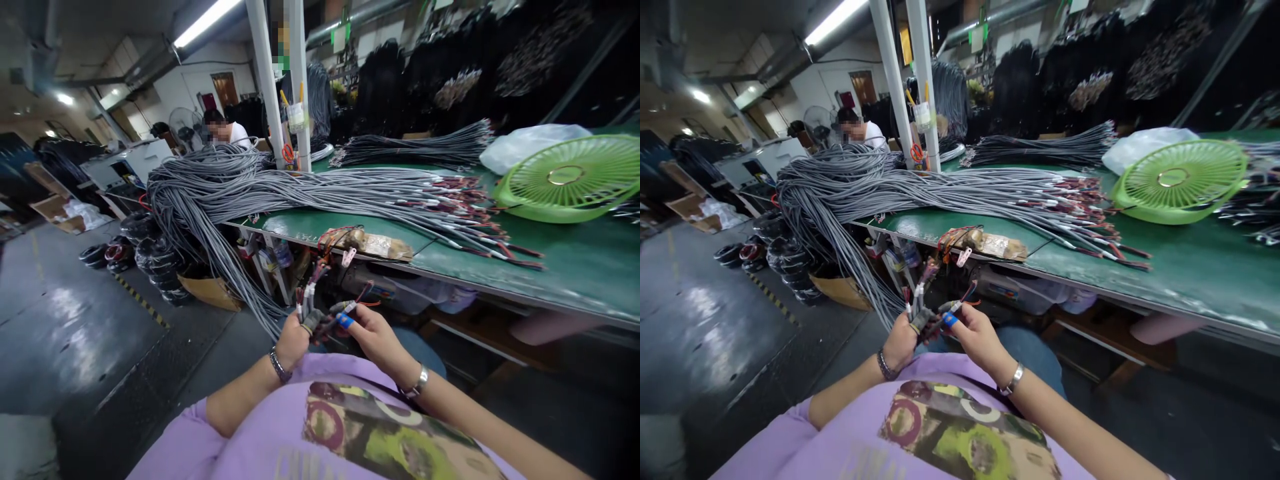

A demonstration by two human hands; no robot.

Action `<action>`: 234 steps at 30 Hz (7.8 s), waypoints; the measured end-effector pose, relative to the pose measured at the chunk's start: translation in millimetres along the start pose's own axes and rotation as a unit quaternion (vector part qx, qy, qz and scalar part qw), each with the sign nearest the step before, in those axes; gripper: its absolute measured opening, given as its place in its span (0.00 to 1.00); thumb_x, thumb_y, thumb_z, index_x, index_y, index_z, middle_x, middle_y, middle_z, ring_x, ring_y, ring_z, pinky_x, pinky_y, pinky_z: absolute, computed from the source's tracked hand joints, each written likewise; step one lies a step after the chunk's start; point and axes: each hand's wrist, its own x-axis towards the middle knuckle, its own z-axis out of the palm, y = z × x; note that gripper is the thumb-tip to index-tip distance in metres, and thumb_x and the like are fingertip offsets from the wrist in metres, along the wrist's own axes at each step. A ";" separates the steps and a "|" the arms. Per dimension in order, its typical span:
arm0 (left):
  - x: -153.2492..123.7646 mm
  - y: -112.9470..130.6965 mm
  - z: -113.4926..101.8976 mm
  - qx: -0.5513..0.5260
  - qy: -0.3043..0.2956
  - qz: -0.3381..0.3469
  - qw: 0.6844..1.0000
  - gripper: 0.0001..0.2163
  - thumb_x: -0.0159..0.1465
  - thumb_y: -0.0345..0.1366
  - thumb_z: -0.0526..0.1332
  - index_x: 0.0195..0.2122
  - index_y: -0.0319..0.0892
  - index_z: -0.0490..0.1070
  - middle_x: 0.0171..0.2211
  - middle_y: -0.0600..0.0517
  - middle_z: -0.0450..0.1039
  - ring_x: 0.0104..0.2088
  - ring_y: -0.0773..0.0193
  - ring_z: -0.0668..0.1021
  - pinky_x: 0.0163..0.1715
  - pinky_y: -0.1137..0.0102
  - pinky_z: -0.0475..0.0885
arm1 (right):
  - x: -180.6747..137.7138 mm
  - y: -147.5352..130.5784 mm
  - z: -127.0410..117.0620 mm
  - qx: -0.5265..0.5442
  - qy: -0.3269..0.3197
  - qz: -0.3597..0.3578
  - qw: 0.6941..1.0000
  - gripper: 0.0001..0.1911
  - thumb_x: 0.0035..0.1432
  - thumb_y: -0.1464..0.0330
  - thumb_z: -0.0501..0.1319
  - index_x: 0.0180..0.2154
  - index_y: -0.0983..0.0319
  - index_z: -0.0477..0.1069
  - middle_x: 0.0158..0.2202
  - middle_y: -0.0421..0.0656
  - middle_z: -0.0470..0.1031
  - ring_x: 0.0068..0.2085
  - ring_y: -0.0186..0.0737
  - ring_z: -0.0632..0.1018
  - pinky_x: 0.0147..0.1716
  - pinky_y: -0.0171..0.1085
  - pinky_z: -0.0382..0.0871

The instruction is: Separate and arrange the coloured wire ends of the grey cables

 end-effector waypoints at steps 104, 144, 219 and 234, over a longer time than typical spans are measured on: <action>71.5 9.6 30.8 0.038 -0.017 -0.104 0.994 0.21 0.53 0.52 0.66 0.20 0.37 0.70 0.17 0.51 0.70 0.16 0.70 0.71 0.18 0.75 0.65 | 76.7 19.8 -44.6 0.113 -0.057 0.161 0.979 0.22 0.47 0.47 0.65 0.25 0.60 0.67 0.19 0.38 0.70 0.22 0.34 0.68 0.25 0.36 0.62; 75.8 9.3 23.7 -0.008 0.084 -0.045 0.995 0.18 0.52 0.49 0.68 0.20 0.38 0.68 0.15 0.54 0.69 0.14 0.73 0.69 0.15 0.77 0.63 | 62.4 21.3 -39.1 0.150 -0.096 0.220 0.959 0.14 0.43 0.59 0.69 0.23 0.63 0.72 0.21 0.38 0.67 0.25 0.33 0.63 0.24 0.33 0.58; 85.0 32.7 38.2 -0.056 -0.111 -0.131 0.984 0.20 0.47 0.49 0.71 0.20 0.38 0.67 0.14 0.54 0.68 0.12 0.72 0.67 0.12 0.76 0.61 | 106.4 13.2 -52.7 0.353 0.062 0.211 0.910 0.18 0.53 0.51 0.64 0.32 0.59 0.75 0.31 0.44 0.77 0.29 0.37 0.74 0.30 0.37 0.69; 91.2 32.4 47.8 -0.014 -0.081 -0.138 0.987 0.23 0.47 0.53 0.69 0.18 0.36 0.67 0.14 0.54 0.67 0.12 0.73 0.66 0.13 0.75 0.63 | 110.6 24.5 -50.1 0.440 0.063 0.228 0.866 0.18 0.54 0.52 0.64 0.36 0.60 0.75 0.27 0.42 0.78 0.27 0.39 0.78 0.29 0.39 0.75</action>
